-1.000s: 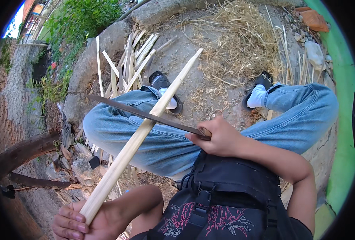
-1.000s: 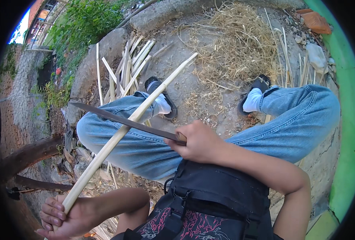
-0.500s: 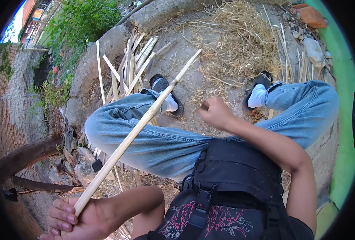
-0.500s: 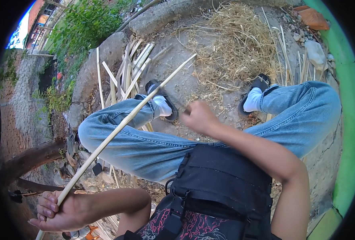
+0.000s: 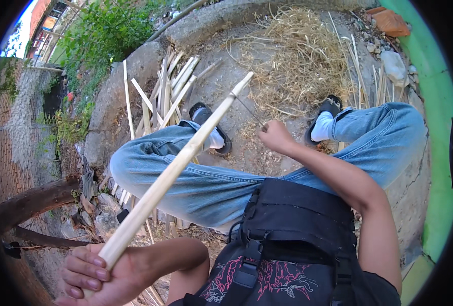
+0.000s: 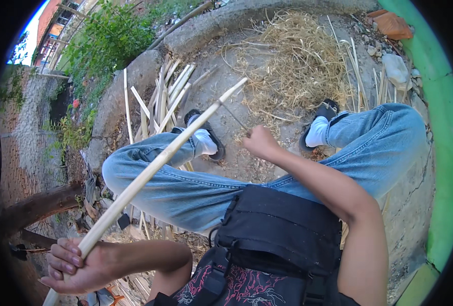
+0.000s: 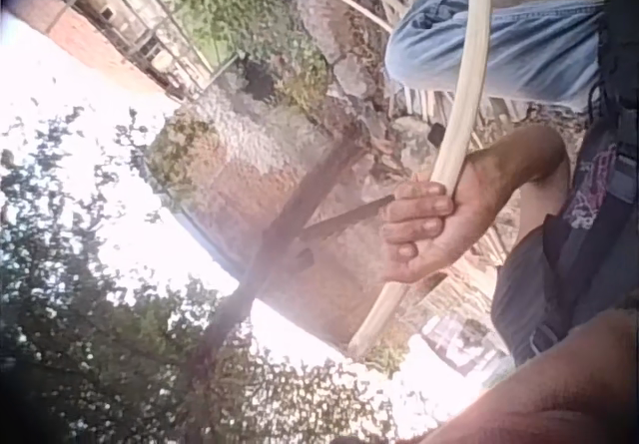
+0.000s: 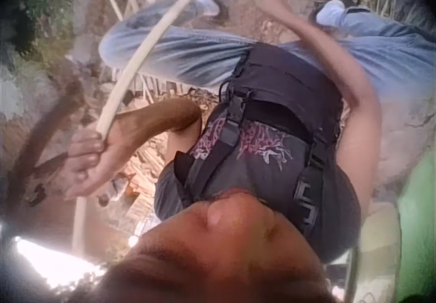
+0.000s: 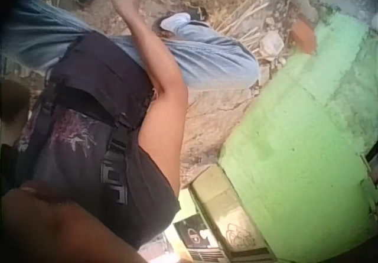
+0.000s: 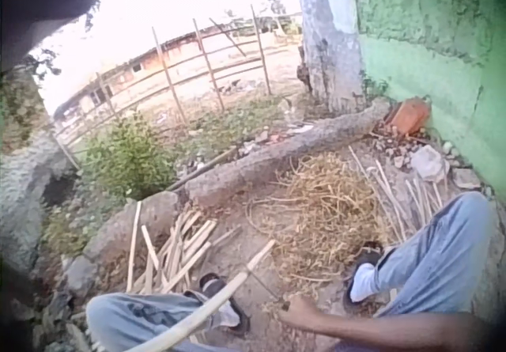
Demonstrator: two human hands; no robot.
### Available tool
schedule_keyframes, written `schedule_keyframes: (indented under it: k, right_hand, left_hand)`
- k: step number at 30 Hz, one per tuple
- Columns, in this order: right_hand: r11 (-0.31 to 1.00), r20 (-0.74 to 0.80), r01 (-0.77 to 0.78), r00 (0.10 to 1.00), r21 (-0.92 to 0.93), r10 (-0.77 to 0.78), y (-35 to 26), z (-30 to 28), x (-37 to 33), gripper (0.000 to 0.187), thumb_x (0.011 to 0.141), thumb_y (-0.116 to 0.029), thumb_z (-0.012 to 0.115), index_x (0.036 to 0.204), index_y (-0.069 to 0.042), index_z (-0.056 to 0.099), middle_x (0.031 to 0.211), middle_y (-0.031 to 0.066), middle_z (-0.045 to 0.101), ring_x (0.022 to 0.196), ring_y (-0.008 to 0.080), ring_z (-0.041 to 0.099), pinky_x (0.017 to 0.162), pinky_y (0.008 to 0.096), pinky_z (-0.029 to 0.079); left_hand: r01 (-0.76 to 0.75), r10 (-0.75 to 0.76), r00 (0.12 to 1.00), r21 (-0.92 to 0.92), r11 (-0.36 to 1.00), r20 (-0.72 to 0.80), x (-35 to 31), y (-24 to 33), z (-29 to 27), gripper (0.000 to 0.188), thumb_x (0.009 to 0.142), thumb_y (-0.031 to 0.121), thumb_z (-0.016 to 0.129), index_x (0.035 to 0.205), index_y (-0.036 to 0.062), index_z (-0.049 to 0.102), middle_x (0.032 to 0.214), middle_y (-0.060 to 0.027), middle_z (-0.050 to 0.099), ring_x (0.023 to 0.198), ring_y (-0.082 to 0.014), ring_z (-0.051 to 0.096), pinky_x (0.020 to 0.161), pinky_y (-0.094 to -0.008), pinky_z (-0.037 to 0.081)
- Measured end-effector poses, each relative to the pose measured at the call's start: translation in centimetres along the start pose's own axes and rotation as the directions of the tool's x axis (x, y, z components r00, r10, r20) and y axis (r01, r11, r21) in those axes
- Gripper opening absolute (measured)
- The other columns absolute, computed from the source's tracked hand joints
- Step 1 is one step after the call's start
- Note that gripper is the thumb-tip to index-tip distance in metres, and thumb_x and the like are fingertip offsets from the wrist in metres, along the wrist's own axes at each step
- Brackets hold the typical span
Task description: The person strips layers from a long bamboo stalk and smaller bamboo pieces using a large knife, then gathers the resulting thin bamboo strips.
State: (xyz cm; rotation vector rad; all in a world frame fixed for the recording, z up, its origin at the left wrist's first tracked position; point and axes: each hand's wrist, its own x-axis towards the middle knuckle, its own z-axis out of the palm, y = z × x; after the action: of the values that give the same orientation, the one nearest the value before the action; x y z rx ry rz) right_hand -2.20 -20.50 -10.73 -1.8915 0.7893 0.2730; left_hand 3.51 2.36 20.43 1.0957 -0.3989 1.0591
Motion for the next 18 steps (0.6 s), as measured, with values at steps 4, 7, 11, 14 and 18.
schedule_keyframes:
  k: [4, 7, 11, 14, 18]
  right_hand:
    - [0.869, -0.048, 0.477, 0.878, 0.133, -0.475, -5.2, 1.2, -5.3, 0.025, 0.079, -0.019, 0.06, 0.07, 0.005, 0.06, 0.054, 0.0182, 0.056, 0.045, 0.0206, 0.051, 0.05, 0.0365, 0.042]
    - [0.839, 0.106, 0.527, 0.834, 0.137, -0.541, -7.9, -0.5, -8.1, 0.022, 0.078, -0.017, 0.061, 0.071, 0.004, 0.06, 0.055, 0.0185, 0.056, 0.046, 0.0186, 0.05, 0.05, 0.036, 0.042]
    - [0.995, -0.01, 0.077, 0.997, 0.068, -0.076, 0.3, 0.2, -0.5, 0.022, 0.078, -0.017, 0.061, 0.07, 0.004, 0.059, 0.053, 0.0159, 0.053, 0.045, 0.018, 0.044, 0.048, 0.0374, 0.038]
    - [0.919, -0.047, 0.392, 0.92, 0.051, -0.39, -2.6, 0.8, -2.9, 0.023, 0.077, -0.017, 0.06, 0.069, 0.005, 0.059, 0.052, 0.015, 0.052, 0.045, 0.0175, 0.045, 0.047, 0.0365, 0.037]
    - [0.898, -0.024, 0.427, 0.904, 0.103, -0.427, -3.8, 0.5, -4.7, 0.027, 0.075, -0.018, 0.059, 0.063, 0.005, 0.056, 0.05, 0.0155, 0.051, 0.045, 0.0196, 0.05, 0.047, 0.0356, 0.039]
  left_hand:
    - [-0.007, 0.013, 0.996, -0.071, 0.997, 0.085, 0.7, 0.0, -0.6, 0.031, 0.089, 0.019, 0.049, 0.06, 0.0146, 0.038, 0.045, 0.0041, 0.03, 0.033, -0.0051, 0.028, 0.03, -0.0198, 0.027]
    - [0.04, -0.013, 0.984, -0.146, 0.988, 0.178, 0.5, 0.1, -0.9, 0.03, 0.087, 0.017, 0.048, 0.06, 0.0147, 0.038, 0.045, 0.0041, 0.03, 0.033, -0.005, 0.029, 0.03, -0.0194, 0.029]
    - [0.098, -0.079, 0.988, -0.141, 0.985, 0.132, 0.3, 0.0, -0.4, 0.026, 0.079, 0.012, 0.049, 0.058, 0.0157, 0.035, 0.046, 0.0047, 0.027, 0.035, -0.0042, 0.026, 0.036, -0.0182, 0.027]
    - [0.07, -0.041, 0.985, -0.169, 0.983, 0.167, 0.2, 0.0, -0.4, 0.025, 0.077, 0.01, 0.048, 0.057, 0.0148, 0.034, 0.043, 0.0054, 0.03, 0.032, -0.0034, 0.03, 0.034, -0.0171, 0.028]
    - [0.018, 0.059, 0.956, -0.257, 0.966, 0.288, 1.0, 0.0, -1.3, 0.03, 0.091, 0.017, 0.042, 0.061, 0.0125, 0.038, 0.044, 0.0028, 0.033, 0.029, -0.0054, 0.032, 0.023, -0.022, 0.033]
